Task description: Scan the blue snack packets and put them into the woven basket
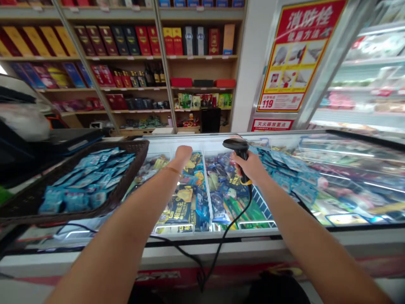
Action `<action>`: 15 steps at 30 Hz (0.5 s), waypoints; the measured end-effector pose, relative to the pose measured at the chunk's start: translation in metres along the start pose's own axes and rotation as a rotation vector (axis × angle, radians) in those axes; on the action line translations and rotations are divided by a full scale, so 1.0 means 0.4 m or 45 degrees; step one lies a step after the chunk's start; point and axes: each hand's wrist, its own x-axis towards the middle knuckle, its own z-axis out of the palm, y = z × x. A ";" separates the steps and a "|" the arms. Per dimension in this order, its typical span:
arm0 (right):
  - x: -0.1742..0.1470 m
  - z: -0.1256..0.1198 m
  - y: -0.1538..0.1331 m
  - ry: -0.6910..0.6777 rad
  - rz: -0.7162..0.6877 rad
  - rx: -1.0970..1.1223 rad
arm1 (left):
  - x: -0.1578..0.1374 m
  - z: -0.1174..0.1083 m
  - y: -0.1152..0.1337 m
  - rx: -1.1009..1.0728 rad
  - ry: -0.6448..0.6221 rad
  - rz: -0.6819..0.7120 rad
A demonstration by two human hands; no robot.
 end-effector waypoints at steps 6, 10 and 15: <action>-0.015 0.157 0.018 -0.041 -0.039 0.003 | -0.012 -0.305 -0.120 0.492 0.175 0.086; -0.029 0.189 0.059 -0.105 0.002 0.049 | -0.024 -0.434 -0.196 0.784 0.222 -0.056; -0.048 0.166 0.085 -0.164 0.103 0.177 | -0.012 -0.454 -0.239 0.807 0.303 -0.352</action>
